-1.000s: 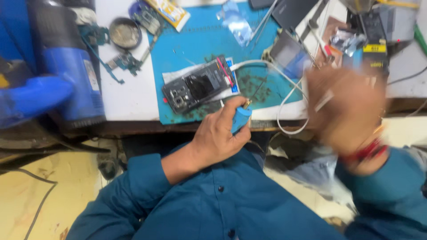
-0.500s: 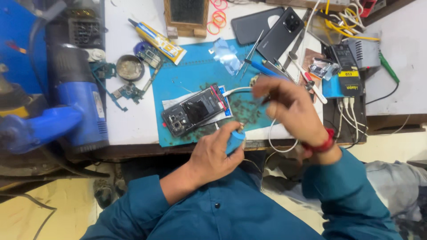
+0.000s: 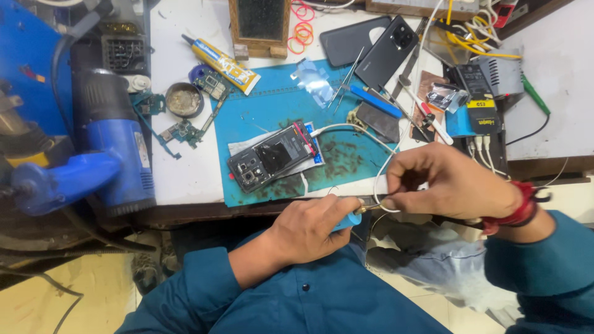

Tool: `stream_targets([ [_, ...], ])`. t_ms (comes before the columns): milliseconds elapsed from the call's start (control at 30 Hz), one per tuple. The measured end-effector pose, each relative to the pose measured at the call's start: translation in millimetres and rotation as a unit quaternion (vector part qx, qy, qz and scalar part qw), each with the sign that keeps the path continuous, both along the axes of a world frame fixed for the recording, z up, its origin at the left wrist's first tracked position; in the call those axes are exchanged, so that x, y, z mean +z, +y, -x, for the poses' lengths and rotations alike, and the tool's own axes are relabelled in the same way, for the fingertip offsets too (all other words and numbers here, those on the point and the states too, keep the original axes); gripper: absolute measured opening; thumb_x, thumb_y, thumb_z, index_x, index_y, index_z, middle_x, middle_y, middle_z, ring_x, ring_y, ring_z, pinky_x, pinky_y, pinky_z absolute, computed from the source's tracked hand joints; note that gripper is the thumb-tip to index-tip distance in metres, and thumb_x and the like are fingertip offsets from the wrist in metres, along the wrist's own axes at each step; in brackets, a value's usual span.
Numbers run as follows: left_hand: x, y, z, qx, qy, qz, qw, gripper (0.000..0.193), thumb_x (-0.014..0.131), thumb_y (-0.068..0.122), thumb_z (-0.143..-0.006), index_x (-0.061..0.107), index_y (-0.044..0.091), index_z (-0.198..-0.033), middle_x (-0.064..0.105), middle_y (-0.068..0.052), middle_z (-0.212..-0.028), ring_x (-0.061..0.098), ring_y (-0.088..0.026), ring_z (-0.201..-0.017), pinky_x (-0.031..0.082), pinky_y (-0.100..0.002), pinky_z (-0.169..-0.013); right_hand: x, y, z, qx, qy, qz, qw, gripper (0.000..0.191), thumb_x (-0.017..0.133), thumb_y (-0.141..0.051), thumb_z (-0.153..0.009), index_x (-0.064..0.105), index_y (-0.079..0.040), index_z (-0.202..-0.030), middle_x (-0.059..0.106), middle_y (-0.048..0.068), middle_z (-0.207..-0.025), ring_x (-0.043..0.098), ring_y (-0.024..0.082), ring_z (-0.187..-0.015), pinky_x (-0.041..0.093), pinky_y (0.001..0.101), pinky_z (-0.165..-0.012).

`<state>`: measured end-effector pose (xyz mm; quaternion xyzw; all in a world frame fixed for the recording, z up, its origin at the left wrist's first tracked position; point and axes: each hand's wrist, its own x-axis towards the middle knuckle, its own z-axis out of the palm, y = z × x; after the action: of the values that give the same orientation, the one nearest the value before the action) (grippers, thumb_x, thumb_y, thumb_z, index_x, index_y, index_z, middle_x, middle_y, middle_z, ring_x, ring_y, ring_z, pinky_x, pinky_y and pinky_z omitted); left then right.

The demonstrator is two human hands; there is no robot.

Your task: The person uses a red probe and a blue soldering iron to work on the internal components of a disassembled mobile phone. They repeatedly touch the circuit board and connectors while the phone remains open on the workbench.

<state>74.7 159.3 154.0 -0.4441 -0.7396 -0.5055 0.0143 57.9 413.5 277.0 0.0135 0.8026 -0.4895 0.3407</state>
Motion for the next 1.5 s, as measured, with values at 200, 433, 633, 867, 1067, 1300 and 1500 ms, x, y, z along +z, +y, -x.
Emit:
stream_targets([
  [200, -6, 2, -4, -0.012, 0.022, 0.012, 1.0, 0.051, 0.074, 0.015, -0.084, 0.055, 0.011, -0.132, 0.061, -0.009, -0.088, 0.066, -0.028, -0.069, 0.054, -0.039, -0.058, 4, 35, -14, -0.012, -0.084, -0.078, 0.993, 0.015, 0.085, 0.0, -0.081, 0.072, 0.0, -0.089, 0.068, 0.006, -0.068, 0.055, 0.011, -0.053, 0.045, 0.0295, -0.044],
  [433, -9, -4, 2, 0.006, -0.022, -0.004, 1.0, 0.049, 0.073, 0.012, -0.086, 0.053, 0.007, -0.131, 0.065, -0.01, -0.097, 0.07, -0.029, -0.08, 0.056, -0.038, -0.067, 17, 118, -29, 0.083, 0.195, 0.094, 0.973, 0.01, 0.08, -0.007, -0.081, 0.07, -0.009, -0.082, 0.076, 0.0, -0.078, 0.077, 0.011, -0.075, 0.065, 0.0249, -0.069],
  [633, -11, 0, 0, 0.032, -0.068, -0.056, 0.996, 0.045, 0.071, 0.019, -0.098, 0.048, 0.007, -0.135, 0.07, -0.015, -0.115, 0.074, -0.035, -0.094, 0.059, -0.04, -0.078, -42, 105, -42, -0.197, 0.324, -0.231, 0.896, 0.009, 0.073, -0.004, -0.109, 0.073, 0.0, -0.102, 0.073, 0.011, -0.093, 0.067, 0.02, -0.087, 0.054, 0.0307, -0.081],
  [867, -22, 13, 4, 0.018, -0.274, -0.123, 0.954, 0.076, 0.056, 0.034, -0.112, 0.011, -0.003, -0.161, 0.054, -0.025, -0.141, 0.062, -0.039, -0.129, 0.049, -0.044, -0.111, -134, -54, -86, -0.173, 0.261, 0.109, 0.943, 0.056, 0.055, -0.013, -0.104, 0.035, 0.004, -0.154, 0.049, 0.015, -0.149, 0.048, 0.019, -0.137, 0.041, 0.0318, -0.11],
  [1067, -17, -9, 4, -0.016, -0.19, 0.029, 0.981, 0.072, 0.061, 0.041, -0.106, 0.033, -0.002, -0.156, 0.051, -0.025, -0.153, 0.055, -0.042, -0.139, 0.044, -0.045, -0.115, -153, -60, -101, -0.354, 0.103, 0.236, 0.899, 0.048, 0.056, -0.02, -0.105, 0.049, 0.004, -0.147, 0.062, 0.011, -0.132, 0.059, 0.014, -0.119, 0.048, 0.029, -0.102],
  [1300, -24, -38, 43, 0.237, 0.057, 0.222, 0.944, 0.067, 0.076, 0.038, -0.09, 0.056, -0.001, -0.141, 0.059, -0.02, -0.14, 0.053, -0.034, -0.128, 0.024, -0.059, -0.117, -147, -51, -114, -0.276, 0.182, -0.085, 0.94, 0.05, 0.073, -0.028, -0.095, 0.054, 0.0, -0.131, 0.072, 0.009, -0.11, 0.068, 0.015, -0.093, 0.055, 0.0263, -0.081],
  [1500, -27, -39, 40, 0.28, 0.045, 0.258, 0.923, 0.074, 0.081, 0.042, -0.085, 0.057, 0.0, -0.141, 0.062, -0.013, -0.128, 0.055, -0.029, -0.117, 0.032, -0.051, -0.105, -133, -67, -99, -0.237, 0.234, -0.228, 0.915, 0.049, 0.081, -0.029, -0.088, 0.061, 0.0, -0.122, 0.076, 0.013, -0.101, 0.073, 0.017, -0.085, 0.057, 0.0305, -0.074],
])
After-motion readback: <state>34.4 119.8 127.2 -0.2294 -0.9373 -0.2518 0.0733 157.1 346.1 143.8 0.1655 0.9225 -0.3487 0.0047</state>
